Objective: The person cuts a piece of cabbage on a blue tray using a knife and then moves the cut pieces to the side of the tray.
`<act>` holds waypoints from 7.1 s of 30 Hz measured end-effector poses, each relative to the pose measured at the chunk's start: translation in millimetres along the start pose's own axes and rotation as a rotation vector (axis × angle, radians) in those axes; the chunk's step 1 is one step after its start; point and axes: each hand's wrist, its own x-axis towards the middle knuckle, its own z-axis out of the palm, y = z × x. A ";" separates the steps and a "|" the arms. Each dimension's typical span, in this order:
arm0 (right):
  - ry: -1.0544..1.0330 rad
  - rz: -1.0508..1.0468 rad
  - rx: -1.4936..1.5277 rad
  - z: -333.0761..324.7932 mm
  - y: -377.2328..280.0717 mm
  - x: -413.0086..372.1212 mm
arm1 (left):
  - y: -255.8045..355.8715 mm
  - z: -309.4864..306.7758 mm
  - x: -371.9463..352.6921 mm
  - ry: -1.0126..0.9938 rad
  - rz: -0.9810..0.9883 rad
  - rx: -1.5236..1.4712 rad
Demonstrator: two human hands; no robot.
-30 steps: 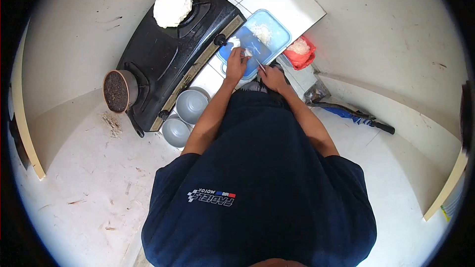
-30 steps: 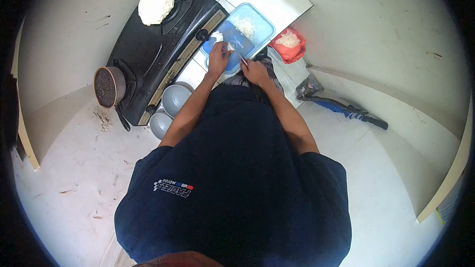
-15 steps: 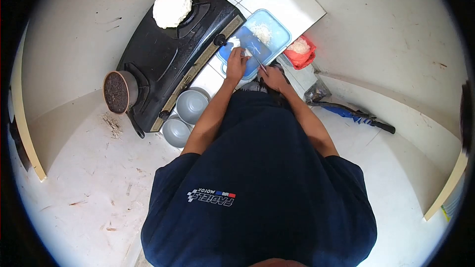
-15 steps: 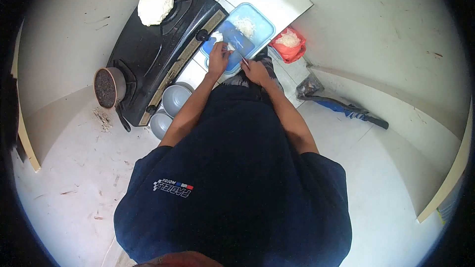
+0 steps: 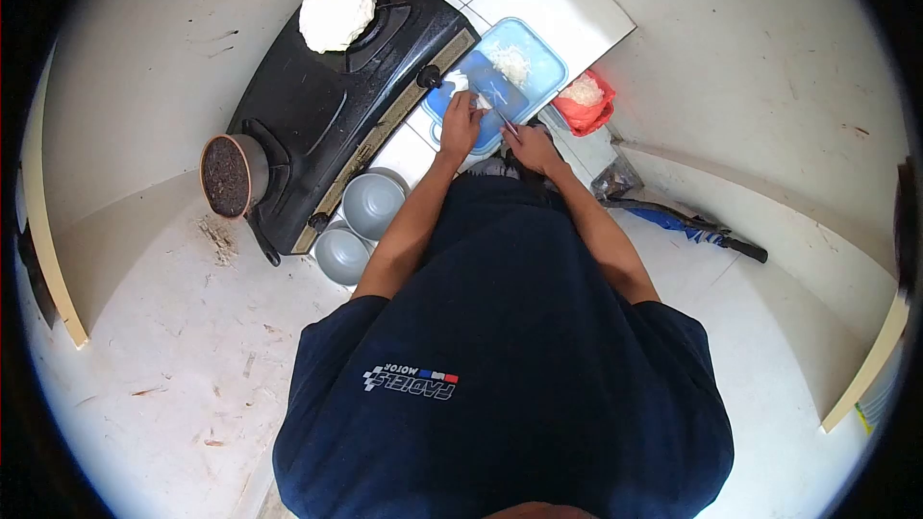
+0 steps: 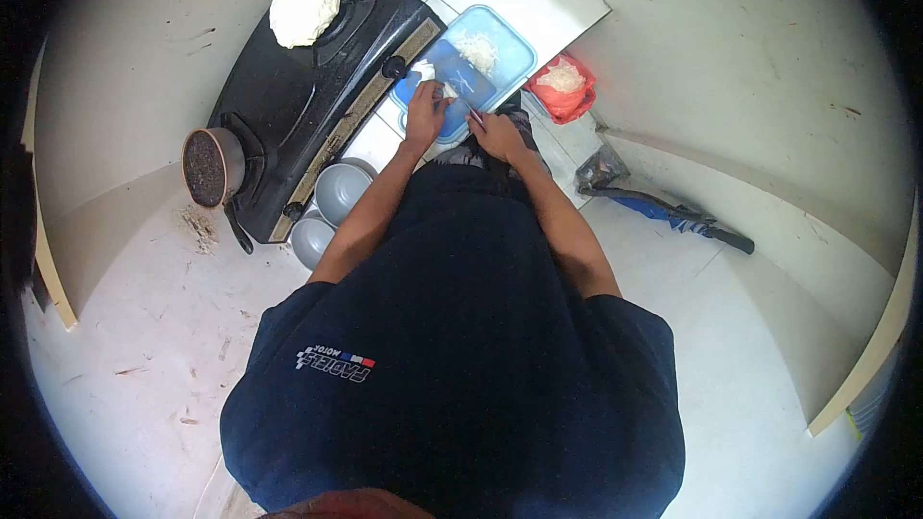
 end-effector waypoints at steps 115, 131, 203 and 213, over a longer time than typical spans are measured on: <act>0.071 0.041 0.063 -79.1 0.7 -29.9 | -8.7 13.5 20.1 0.095 -0.038 0.123; -0.102 -0.142 -0.145 -70.4 21.5 13.0 | 13.9 38.4 15.8 0.213 -0.107 0.032; -0.064 -0.219 -0.383 -52.4 14.2 31.6 | 12.2 40.3 11.7 0.249 -0.209 -0.011; -0.044 -0.213 -0.419 -56.8 11.7 22.5 | 16.5 39.4 11.5 0.248 -0.233 -0.037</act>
